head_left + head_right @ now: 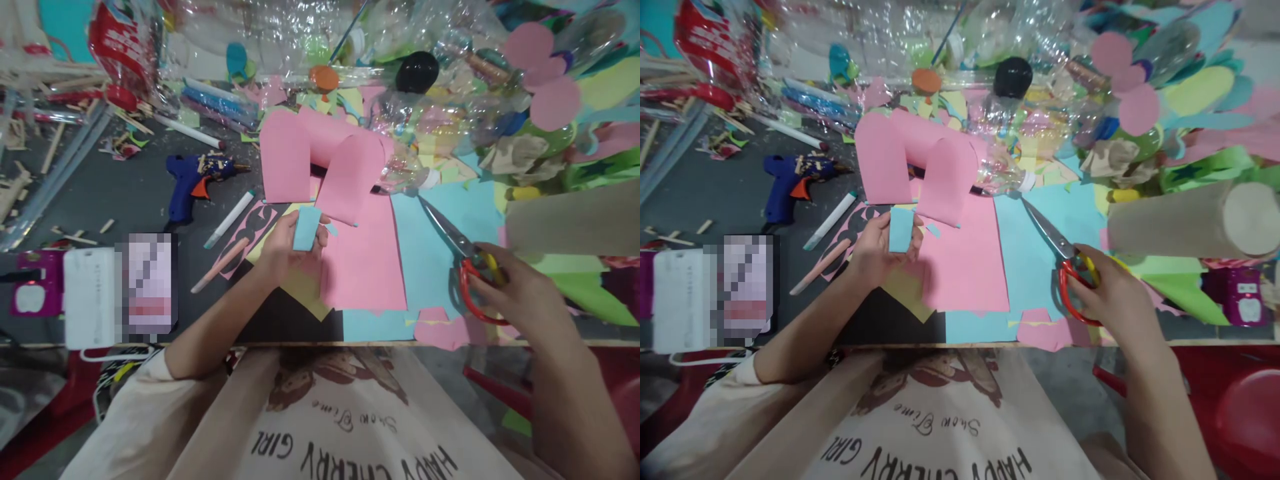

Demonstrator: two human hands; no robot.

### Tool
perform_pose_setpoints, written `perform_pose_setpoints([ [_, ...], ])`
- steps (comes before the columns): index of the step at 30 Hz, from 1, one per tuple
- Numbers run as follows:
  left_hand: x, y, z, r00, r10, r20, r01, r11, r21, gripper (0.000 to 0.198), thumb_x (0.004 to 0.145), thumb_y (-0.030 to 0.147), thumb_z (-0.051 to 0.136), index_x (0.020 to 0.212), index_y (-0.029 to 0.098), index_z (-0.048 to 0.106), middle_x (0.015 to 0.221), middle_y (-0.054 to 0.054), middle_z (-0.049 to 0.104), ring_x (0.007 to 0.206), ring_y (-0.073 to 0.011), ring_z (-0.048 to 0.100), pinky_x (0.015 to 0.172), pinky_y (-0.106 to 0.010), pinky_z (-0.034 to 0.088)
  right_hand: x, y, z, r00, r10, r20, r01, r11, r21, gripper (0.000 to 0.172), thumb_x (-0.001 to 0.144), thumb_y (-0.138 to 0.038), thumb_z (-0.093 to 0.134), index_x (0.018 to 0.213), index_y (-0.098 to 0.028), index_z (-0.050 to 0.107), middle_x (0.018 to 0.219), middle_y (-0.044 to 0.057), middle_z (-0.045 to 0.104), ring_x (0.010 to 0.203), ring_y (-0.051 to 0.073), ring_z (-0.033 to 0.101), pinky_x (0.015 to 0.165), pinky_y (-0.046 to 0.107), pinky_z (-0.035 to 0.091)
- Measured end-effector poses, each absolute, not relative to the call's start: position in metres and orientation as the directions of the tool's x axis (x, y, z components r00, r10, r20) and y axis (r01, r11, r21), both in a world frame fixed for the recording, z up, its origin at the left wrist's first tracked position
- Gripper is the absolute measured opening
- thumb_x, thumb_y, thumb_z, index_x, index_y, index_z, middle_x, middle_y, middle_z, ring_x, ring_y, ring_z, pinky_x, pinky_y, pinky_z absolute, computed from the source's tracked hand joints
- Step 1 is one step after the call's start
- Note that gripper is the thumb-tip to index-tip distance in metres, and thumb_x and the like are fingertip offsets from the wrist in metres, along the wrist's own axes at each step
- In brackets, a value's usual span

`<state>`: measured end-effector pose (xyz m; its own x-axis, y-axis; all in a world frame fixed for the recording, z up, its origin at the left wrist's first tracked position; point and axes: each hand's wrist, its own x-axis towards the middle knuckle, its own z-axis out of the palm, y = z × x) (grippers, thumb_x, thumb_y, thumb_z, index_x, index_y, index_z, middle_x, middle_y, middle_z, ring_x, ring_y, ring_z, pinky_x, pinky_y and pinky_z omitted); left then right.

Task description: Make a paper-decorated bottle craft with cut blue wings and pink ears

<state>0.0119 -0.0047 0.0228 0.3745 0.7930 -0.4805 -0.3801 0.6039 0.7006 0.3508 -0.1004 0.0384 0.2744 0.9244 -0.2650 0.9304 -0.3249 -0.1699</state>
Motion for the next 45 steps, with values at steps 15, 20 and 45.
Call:
perform_pose_setpoints([
  [15,0.013,-0.01,0.013,0.457,0.799,-0.391,-0.27,0.543,0.795,0.031,0.088,0.045,0.052,0.089,0.015,0.059,0.066,0.001,0.06,0.058,-0.0108,0.055,0.06,-0.025,0.045,0.288,-0.067,0.047,0.068,0.963,0.262,0.9,0.055,-0.433,0.018,0.086,-0.026,0.055,0.096,-0.02,0.068,0.082,0.007,0.072,0.062,0.017,0.063,0.058,0.031,0.051],
  [20,0.012,-0.01,0.009,0.53,0.79,-0.308,-0.225,0.481,0.847,0.037,0.081,0.052,0.063,0.089,0.017,0.055,0.069,0.002,0.059,0.059,-0.0096,0.053,0.059,-0.024,0.041,0.211,-0.049,0.026,-0.158,0.947,0.279,0.618,0.315,-0.721,0.017,0.09,-0.017,0.053,0.104,-0.023,0.062,0.096,0.006,0.069,0.083,0.016,0.066,0.067,0.029,0.054],
  [45,0.005,-0.005,0.013,0.364,0.895,-0.258,-0.053,0.296,0.954,0.039,0.073,0.056,0.072,0.06,0.018,0.072,0.068,-0.004,0.067,0.067,-0.0142,0.058,0.066,-0.028,0.047,0.191,-0.02,-0.011,0.045,0.998,-0.044,-0.117,-0.039,-0.992,0.009,0.086,-0.032,0.05,0.088,-0.025,0.056,0.072,-0.002,0.062,0.061,0.013,0.062,0.06,0.029,0.054],
])
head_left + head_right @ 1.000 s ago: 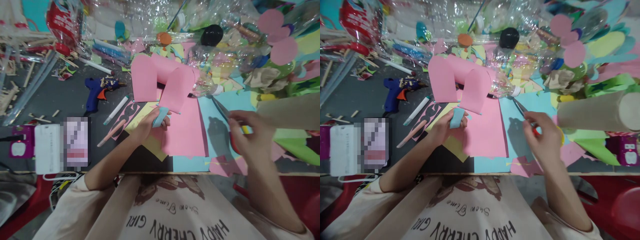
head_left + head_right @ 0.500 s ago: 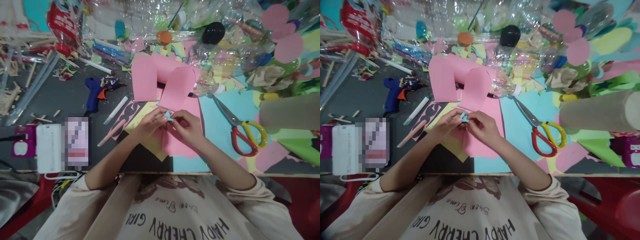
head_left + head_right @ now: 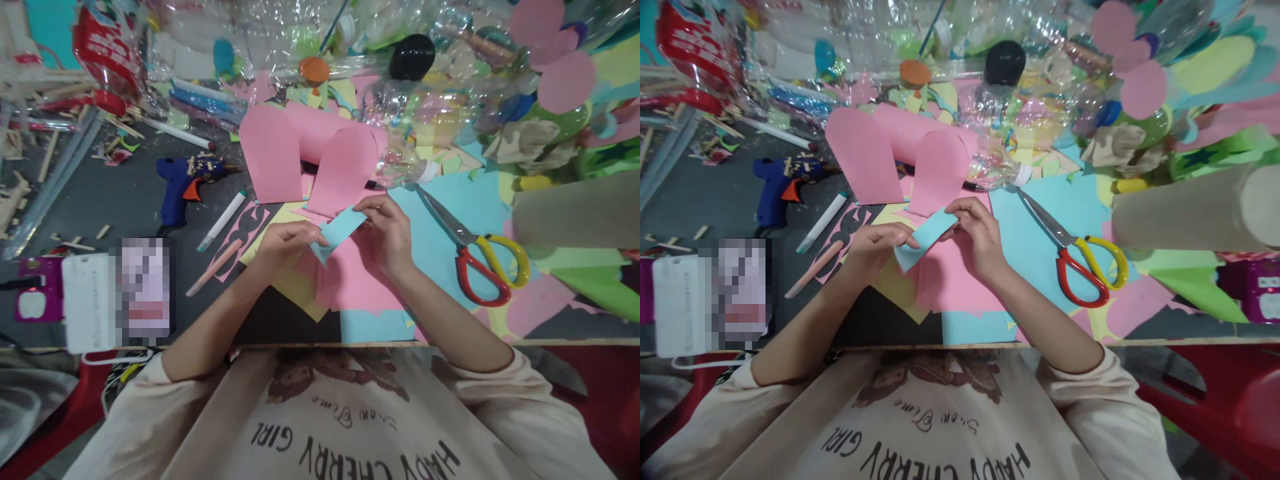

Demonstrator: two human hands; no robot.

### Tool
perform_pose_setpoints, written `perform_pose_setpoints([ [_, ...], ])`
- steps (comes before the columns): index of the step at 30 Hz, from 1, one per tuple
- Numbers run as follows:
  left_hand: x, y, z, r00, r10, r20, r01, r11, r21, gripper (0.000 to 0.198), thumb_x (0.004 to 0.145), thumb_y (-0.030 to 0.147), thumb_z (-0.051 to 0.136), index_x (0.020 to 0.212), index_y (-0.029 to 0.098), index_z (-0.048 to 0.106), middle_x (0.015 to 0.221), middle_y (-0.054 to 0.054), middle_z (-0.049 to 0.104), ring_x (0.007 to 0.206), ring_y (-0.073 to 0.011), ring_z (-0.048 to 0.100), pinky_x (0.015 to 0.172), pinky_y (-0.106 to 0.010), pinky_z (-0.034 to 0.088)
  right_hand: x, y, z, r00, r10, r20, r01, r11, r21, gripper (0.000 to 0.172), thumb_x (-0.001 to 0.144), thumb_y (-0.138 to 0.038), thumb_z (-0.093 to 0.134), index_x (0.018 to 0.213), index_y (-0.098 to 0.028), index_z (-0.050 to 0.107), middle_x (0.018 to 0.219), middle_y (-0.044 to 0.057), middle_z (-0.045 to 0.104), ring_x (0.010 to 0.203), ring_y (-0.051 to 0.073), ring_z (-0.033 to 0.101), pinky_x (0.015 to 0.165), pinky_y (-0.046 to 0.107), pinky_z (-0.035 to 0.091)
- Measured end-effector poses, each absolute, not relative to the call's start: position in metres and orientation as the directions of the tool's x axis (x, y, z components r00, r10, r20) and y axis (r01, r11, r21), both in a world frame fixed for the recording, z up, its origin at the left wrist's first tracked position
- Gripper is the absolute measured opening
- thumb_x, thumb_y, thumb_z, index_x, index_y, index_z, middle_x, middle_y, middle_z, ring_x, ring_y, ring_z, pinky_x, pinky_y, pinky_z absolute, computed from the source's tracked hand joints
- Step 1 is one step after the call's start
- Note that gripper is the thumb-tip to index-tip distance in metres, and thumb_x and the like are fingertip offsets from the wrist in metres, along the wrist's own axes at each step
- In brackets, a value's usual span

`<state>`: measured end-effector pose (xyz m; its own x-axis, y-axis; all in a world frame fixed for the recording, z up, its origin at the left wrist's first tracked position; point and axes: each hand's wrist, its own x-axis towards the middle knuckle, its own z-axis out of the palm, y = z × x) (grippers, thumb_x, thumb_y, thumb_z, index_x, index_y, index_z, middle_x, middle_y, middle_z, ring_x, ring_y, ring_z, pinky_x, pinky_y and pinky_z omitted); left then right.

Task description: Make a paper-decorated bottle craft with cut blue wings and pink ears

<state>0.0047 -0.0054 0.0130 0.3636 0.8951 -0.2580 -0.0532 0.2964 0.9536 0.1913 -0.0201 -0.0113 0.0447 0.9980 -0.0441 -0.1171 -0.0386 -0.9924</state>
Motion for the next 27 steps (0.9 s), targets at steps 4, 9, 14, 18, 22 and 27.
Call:
perform_pose_setpoints([
  [4,0.006,-0.008,0.013,0.334,0.91,-0.244,-0.002,0.259,0.966,0.023,0.068,0.041,0.078,0.068,0.018,0.073,0.074,-0.003,0.069,0.07,-0.0135,0.058,0.067,-0.026,0.047,0.193,-0.018,-0.015,-0.058,0.998,0.001,-0.086,-0.004,-0.996,0.027,0.084,-0.044,0.063,0.102,-0.027,0.054,0.088,-0.001,0.064,0.069,0.013,0.062,0.065,0.029,0.055],
  [9,0.008,-0.009,0.008,0.259,0.95,-0.174,0.064,0.163,0.985,0.016,0.07,0.03,0.073,0.079,0.018,0.073,0.084,-0.003,0.068,0.066,-0.0098,0.051,0.061,-0.022,0.041,0.193,-0.02,-0.016,-0.118,0.989,0.086,0.09,0.097,-0.991,0.042,0.091,-0.051,0.056,0.127,-0.032,0.044,0.109,0.003,0.061,0.073,0.012,0.063,0.069,0.031,0.057],
  [14,0.01,-0.012,0.006,0.225,0.969,-0.098,0.101,0.077,0.992,0.018,0.072,0.026,0.068,0.088,0.019,0.071,0.092,-0.002,0.064,0.063,-0.0074,0.046,0.059,-0.021,0.04,0.188,-0.028,-0.015,-0.159,0.973,0.169,0.197,0.199,-0.96,0.041,0.096,-0.046,0.048,0.134,-0.033,0.045,0.112,0.005,0.061,0.081,0.014,0.065,0.074,0.034,0.058],
  [18,0.01,-0.015,0.002,0.261,0.959,-0.111,0.056,0.1,0.993,0.031,0.074,0.028,0.07,0.104,0.02,0.067,0.102,-0.003,0.064,0.06,-0.0054,0.044,0.058,-0.02,0.041,0.188,-0.028,-0.018,-0.191,0.961,0.198,0.234,0.241,-0.942,0.044,0.092,-0.042,0.056,0.134,-0.032,0.047,0.116,0.005,0.06,0.08,0.014,0.065,0.074,0.033,0.058],
  [22,0.009,-0.017,-0.003,0.337,0.938,-0.085,-0.009,0.093,0.996,0.048,0.076,0.038,0.075,0.119,0.024,0.061,0.117,-0.007,0.062,0.067,-0.0076,0.053,0.063,-0.021,0.046,0.19,-0.022,-0.019,-0.217,0.966,0.142,0.183,0.183,-0.966,0.051,0.089,-0.043,0.06,0.136,-0.031,0.044,0.124,0.007,0.057,0.086,0.015,0.065,0.067,0.029,0.057],
  [27,0.009,-0.019,-0.001,0.42,0.904,-0.087,-0.036,0.112,0.993,0.052,0.077,0.043,0.075,0.123,0.027,0.055,0.129,-0.007,0.055,0.067,-0.0049,0.054,0.066,-0.021,0.05,0.194,-0.019,-0.02,-0.248,0.964,0.098,0.08,0.121,-0.989,0.057,0.084,-0.048,0.066,0.134,-0.03,0.048,0.113,0.006,0.063,0.092,0.018,0.064,0.063,0.029,0.055],
])
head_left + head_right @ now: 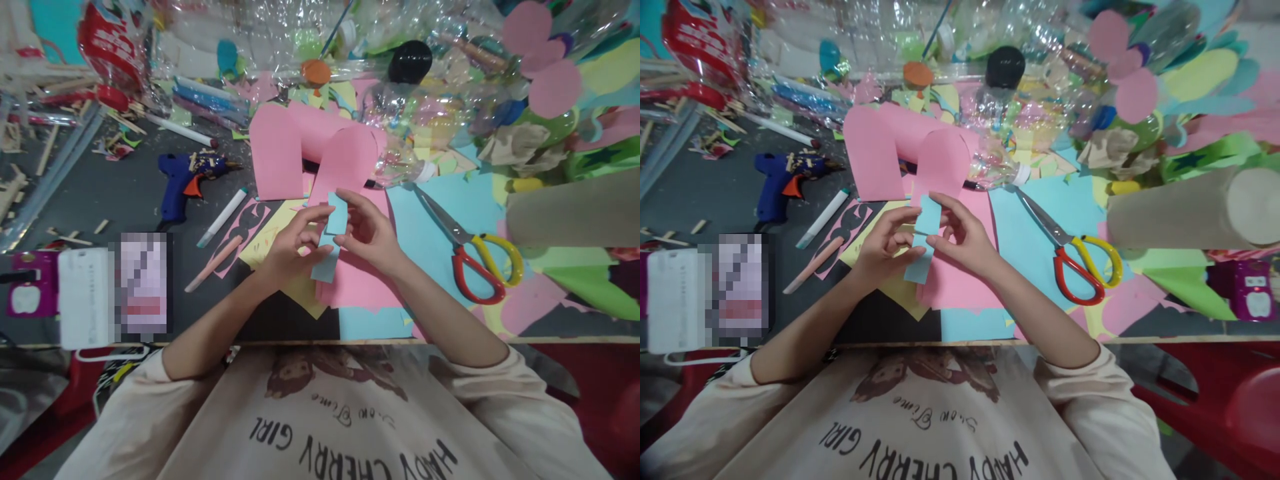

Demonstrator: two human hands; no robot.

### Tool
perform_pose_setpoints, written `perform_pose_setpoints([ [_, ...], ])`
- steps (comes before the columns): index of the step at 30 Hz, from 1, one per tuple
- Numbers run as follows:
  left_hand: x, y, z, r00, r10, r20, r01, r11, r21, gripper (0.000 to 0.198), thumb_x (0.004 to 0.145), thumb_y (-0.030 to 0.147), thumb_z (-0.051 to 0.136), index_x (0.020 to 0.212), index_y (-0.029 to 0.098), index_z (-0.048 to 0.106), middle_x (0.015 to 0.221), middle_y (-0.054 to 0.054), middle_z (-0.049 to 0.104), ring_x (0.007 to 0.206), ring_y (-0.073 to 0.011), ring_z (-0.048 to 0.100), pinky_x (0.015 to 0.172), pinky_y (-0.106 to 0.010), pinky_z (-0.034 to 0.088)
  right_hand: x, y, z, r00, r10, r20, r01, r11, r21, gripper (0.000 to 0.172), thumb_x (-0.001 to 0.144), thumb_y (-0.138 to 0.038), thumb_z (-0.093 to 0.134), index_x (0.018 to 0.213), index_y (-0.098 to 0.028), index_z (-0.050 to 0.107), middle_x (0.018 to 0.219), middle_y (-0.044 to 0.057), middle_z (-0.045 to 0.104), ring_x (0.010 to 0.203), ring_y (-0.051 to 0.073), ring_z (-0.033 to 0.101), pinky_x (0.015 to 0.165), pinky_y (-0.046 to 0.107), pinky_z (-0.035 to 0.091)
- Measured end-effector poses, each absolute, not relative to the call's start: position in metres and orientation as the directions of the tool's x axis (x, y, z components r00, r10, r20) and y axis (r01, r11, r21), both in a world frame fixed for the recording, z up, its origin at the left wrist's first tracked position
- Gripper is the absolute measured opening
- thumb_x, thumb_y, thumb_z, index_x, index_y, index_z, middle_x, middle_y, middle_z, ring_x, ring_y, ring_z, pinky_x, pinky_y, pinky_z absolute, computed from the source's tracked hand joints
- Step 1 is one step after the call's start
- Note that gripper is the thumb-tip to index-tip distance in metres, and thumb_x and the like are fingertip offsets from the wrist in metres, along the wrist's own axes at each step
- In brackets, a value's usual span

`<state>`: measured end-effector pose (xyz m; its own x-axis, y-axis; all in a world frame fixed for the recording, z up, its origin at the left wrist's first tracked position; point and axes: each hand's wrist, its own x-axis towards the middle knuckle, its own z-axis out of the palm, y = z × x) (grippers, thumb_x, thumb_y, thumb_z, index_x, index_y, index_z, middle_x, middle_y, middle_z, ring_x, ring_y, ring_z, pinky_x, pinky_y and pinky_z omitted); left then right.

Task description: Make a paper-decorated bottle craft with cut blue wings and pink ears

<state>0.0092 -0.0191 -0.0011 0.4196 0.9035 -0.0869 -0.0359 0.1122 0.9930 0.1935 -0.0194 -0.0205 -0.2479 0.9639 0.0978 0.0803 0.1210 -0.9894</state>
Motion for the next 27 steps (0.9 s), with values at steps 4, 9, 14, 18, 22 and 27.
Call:
perform_pose_setpoints([
  [4,0.01,-0.021,-0.001,0.412,0.908,-0.08,-0.043,0.107,0.993,0.049,0.077,0.042,0.076,0.118,0.026,0.054,0.121,-0.006,0.055,0.066,-0.0048,0.054,0.065,-0.021,0.05,0.194,-0.019,-0.02,-0.239,0.968,0.072,0.085,0.095,-0.992,0.064,0.077,-0.055,0.07,0.132,-0.03,0.051,0.114,0.006,0.063,0.096,0.02,0.063,0.062,0.029,0.055],
  [9,0.011,-0.023,0.0,0.42,0.903,-0.09,-0.097,0.143,0.985,0.041,0.075,0.034,0.078,0.105,0.026,0.052,0.113,-0.002,0.051,0.062,-0.004,0.055,0.062,-0.023,0.05,0.191,-0.013,-0.012,-0.133,0.99,-0.049,-0.1,-0.063,-0.993,0.044,0.068,-0.056,0.077,0.098,-0.025,0.065,0.078,-0.002,0.064,0.062,0.012,0.059,0.051,0.026,0.05],
  [14,0.013,-0.023,0.002,0.511,0.85,-0.13,-0.042,0.176,0.984,0.04,0.076,0.026,0.074,0.111,0.024,0.055,0.122,-0.005,0.055,0.062,-0.0042,0.057,0.056,-0.02,0.046,0.189,-0.008,-0.004,-0.004,0.983,-0.185,-0.226,-0.181,-0.957,0.041,0.065,-0.059,0.078,0.071,-0.024,0.058,0.044,-0.01,0.047,0.032,0.007,0.04,0.032,0.021,0.033],
  [18,0.013,-0.022,0.001,0.608,0.785,-0.122,-0.038,0.183,0.982,0.063,0.076,0.02,0.07,0.134,0.029,0.05,0.143,-0.009,0.048,0.064,-0.0047,0.057,0.055,-0.019,0.047,0.19,-0.008,-0.001,0.004,0.976,-0.217,-0.22,-0.211,-0.952,0.047,0.064,-0.062,0.078,0.069,-0.024,0.051,0.041,-0.012,0.048,0.028,0.006,0.036,0.03,0.021,0.033],
  [22,0.013,-0.021,0.001,0.633,0.761,-0.144,-0.004,0.189,0.982,0.069,0.074,0.02,0.072,0.139,0.03,0.049,0.142,-0.01,0.05,0.075,-0.0097,0.062,0.061,-0.021,0.05,0.191,-0.009,0.001,-0.043,0.975,-0.217,-0.24,-0.221,-0.945,0.048,0.066,-0.062,0.076,0.07,-0.024,0.046,0.039,-0.012,0.049,0.025,0.005,0.034,0.031,0.02,0.034],
  [27,0.012,-0.019,0.002,0.588,0.789,-0.176,0.06,0.175,0.983,0.051,0.075,0.029,0.072,0.124,0.023,0.058,0.13,-0.009,0.055,0.063,-0.0055,0.053,0.056,-0.02,0.045,0.191,-0.011,0.003,-0.126,0.965,-0.229,-0.274,-0.255,-0.927,0.044,0.072,-0.057,0.073,0.069,-0.024,0.045,0.037,-0.012,0.05,0.024,0.004,0.031,0.029,0.017,0.028],
])
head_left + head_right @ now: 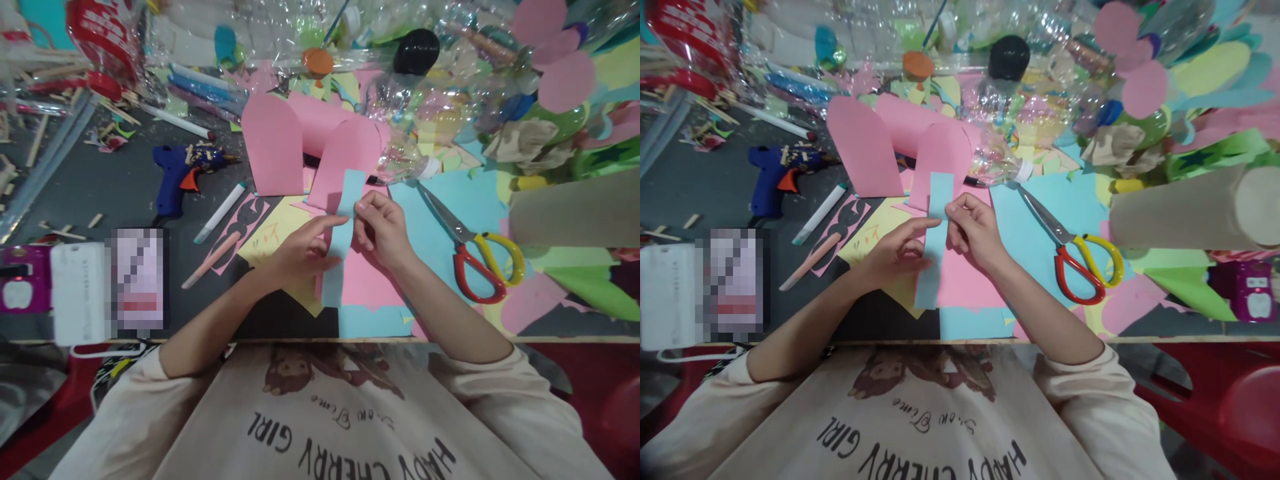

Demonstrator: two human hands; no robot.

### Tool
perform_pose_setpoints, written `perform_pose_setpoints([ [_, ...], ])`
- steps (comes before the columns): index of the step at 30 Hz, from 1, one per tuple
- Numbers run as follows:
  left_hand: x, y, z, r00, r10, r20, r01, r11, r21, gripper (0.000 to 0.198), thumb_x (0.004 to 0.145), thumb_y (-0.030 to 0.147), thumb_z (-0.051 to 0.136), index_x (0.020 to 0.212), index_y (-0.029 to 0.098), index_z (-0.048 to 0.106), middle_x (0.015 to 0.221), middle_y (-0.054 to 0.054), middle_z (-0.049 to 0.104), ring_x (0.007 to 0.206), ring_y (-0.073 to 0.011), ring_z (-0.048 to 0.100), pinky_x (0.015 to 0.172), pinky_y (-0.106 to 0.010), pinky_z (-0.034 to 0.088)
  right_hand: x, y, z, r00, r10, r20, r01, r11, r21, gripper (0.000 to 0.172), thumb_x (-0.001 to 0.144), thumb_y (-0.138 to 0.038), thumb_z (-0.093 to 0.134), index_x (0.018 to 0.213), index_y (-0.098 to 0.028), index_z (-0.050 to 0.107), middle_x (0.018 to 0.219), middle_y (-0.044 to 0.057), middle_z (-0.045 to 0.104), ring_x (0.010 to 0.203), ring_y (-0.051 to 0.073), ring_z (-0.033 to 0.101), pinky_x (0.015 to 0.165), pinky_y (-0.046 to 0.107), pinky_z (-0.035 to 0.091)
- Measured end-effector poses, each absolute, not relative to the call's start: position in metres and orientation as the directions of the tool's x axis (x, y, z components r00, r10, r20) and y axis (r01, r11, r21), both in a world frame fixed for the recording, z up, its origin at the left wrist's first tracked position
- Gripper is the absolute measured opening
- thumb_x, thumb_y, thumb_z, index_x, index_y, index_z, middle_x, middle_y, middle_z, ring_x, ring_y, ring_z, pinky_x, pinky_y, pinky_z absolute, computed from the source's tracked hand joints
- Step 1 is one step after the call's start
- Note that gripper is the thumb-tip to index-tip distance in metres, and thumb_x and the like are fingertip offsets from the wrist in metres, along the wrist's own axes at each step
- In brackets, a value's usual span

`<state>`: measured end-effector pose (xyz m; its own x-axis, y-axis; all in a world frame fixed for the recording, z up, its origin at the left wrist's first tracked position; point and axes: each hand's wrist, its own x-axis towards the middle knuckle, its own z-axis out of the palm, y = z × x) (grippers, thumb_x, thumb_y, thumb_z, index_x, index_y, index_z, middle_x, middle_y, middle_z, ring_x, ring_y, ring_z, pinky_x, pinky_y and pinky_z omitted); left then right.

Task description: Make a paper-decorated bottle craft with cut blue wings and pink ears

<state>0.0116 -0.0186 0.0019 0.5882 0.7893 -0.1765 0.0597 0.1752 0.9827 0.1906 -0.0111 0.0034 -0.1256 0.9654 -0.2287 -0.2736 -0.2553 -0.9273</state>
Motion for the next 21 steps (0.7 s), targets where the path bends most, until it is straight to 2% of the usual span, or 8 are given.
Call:
perform_pose_setpoints([
  [3,0.012,-0.018,0.003,0.539,0.818,-0.202,0.079,0.189,0.979,0.047,0.071,0.026,0.074,0.116,0.022,0.061,0.109,-0.005,0.058,0.06,-0.0044,0.048,0.053,-0.018,0.041,0.191,-0.013,0.003,-0.17,0.951,-0.258,-0.29,-0.298,-0.909,0.043,0.074,-0.055,0.073,0.07,-0.024,0.044,0.039,-0.011,0.053,0.024,0.004,0.032,0.027,0.017,0.026],
  [7,0.013,-0.019,0.007,0.53,0.796,-0.293,0.131,0.264,0.956,0.058,0.071,0.021,0.071,0.126,0.023,0.055,0.07,0.006,0.049,0.054,-0.0056,0.042,0.05,-0.017,0.035,0.19,-0.012,-0.001,-0.16,0.955,-0.249,-0.276,-0.285,-0.918,0.044,0.076,-0.059,0.07,0.074,-0.024,0.043,0.043,-0.011,0.054,0.026,0.005,0.034,0.029,0.018,0.028],
  [9,0.012,-0.019,0.009,0.514,0.8,-0.309,0.149,0.272,0.951,0.063,0.071,0.023,0.072,0.131,0.023,0.052,0.069,0.007,0.049,0.051,-0.0053,0.041,0.049,-0.017,0.035,0.188,-0.011,0.0,-0.126,0.967,-0.22,-0.259,-0.247,-0.934,0.039,0.08,-0.059,0.066,0.08,-0.024,0.047,0.045,-0.011,0.052,0.029,0.005,0.035,0.032,0.019,0.03],
  [12,0.009,-0.016,0.009,0.486,0.816,-0.313,0.155,0.273,0.95,0.074,0.071,0.033,0.074,0.138,0.022,0.046,0.083,0.002,0.057,0.052,-0.0047,0.046,0.051,-0.018,0.038,0.195,-0.012,0.015,-0.052,0.986,-0.158,-0.148,-0.164,-0.975,0.03,0.086,-0.053,0.061,0.092,-0.025,0.054,0.051,-0.01,0.049,0.036,0.007,0.04,0.037,0.02,0.033],
  [15,0.006,-0.013,0.008,0.48,0.817,-0.32,0.159,0.278,0.947,0.082,0.071,0.04,0.076,0.142,0.023,0.041,0.088,0.001,0.06,0.054,-0.0047,0.049,0.053,-0.018,0.04,0.224,-0.022,0.044,-0.031,0.998,-0.06,0.152,-0.055,-0.987,0.021,0.089,-0.046,0.058,0.095,-0.026,0.06,0.062,-0.006,0.055,0.047,0.009,0.05,0.046,0.023,0.042],
  [17,0.004,-0.012,0.008,0.483,0.816,-0.318,0.156,0.277,0.948,0.084,0.07,0.041,0.078,0.143,0.025,0.039,0.092,0.0,0.061,0.055,-0.0047,0.05,0.054,-0.018,0.041,0.258,-0.036,0.059,-0.07,0.997,-0.037,0.497,0.003,-0.868,0.023,0.09,-0.046,0.056,0.096,-0.025,0.065,0.078,0.0,0.064,0.066,0.014,0.061,0.061,0.028,0.05],
  [19,0.003,-0.011,0.008,0.497,0.812,-0.307,0.137,0.276,0.951,0.087,0.07,0.041,0.079,0.144,0.026,0.036,0.093,-0.001,0.062,0.055,-0.0049,0.049,0.052,-0.018,0.04,0.297,-0.053,0.064,-0.075,0.995,-0.064,0.832,0.027,-0.554,0.03,0.091,-0.047,0.053,0.105,-0.024,0.065,0.096,0.007,0.069,0.079,0.022,0.066,0.066,0.035,0.053],
  [21,0.002,-0.01,0.008,0.518,0.8,-0.303,0.121,0.283,0.952,0.091,0.07,0.041,0.079,0.147,0.025,0.033,0.082,0.001,0.06,0.054,-0.0066,0.049,0.051,-0.019,0.039,0.332,-0.07,0.057,-0.144,0.984,-0.106,0.971,0.12,-0.206,0.041,0.093,-0.045,0.043,0.116,-0.017,0.062,0.098,0.015,0.067,0.083,0.031,0.066,0.068,0.043,0.053],
])
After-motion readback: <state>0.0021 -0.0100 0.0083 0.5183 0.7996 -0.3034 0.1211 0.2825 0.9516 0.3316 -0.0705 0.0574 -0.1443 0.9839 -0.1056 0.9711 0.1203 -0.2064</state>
